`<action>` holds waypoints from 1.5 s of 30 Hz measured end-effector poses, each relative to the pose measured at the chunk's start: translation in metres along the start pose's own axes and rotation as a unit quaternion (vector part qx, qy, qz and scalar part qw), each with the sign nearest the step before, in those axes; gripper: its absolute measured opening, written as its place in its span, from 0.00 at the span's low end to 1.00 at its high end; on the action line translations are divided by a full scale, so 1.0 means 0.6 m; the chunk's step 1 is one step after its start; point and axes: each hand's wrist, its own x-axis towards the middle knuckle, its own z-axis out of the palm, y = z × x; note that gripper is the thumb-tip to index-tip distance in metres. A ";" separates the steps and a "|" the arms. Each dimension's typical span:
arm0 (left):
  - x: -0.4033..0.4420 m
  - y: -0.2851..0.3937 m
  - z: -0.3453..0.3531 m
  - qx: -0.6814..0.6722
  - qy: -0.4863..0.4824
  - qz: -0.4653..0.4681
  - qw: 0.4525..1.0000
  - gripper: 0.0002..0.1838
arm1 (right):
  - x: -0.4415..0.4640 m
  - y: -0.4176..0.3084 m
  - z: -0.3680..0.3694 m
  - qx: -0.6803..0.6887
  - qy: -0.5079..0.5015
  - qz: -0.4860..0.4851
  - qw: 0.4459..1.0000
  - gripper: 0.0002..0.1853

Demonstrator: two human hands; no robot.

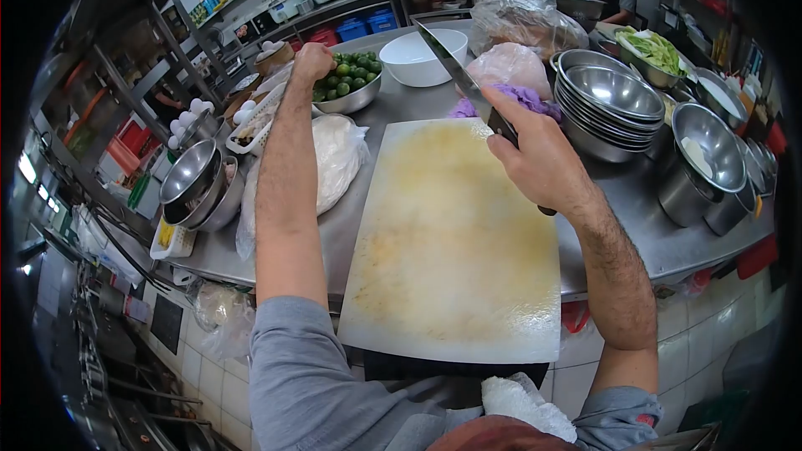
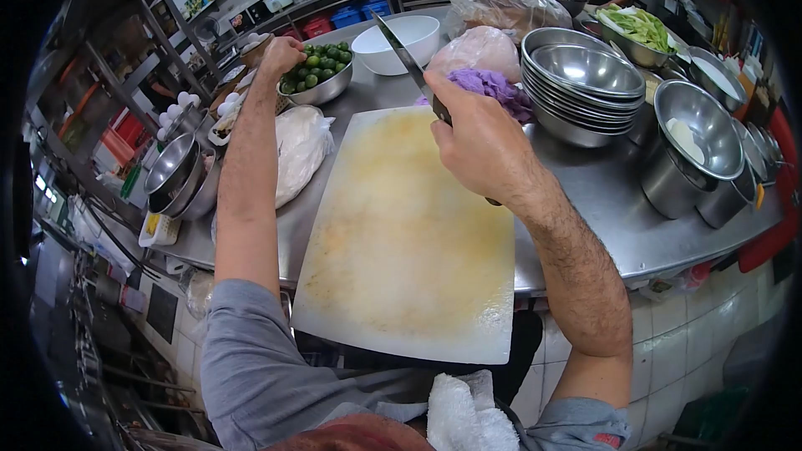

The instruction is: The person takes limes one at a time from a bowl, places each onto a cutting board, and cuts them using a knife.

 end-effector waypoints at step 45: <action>-0.483 0.172 -0.012 -0.242 0.010 0.264 0.934 0.09 | -0.163 -0.091 -0.040 -0.061 -0.280 0.027 0.958 0.31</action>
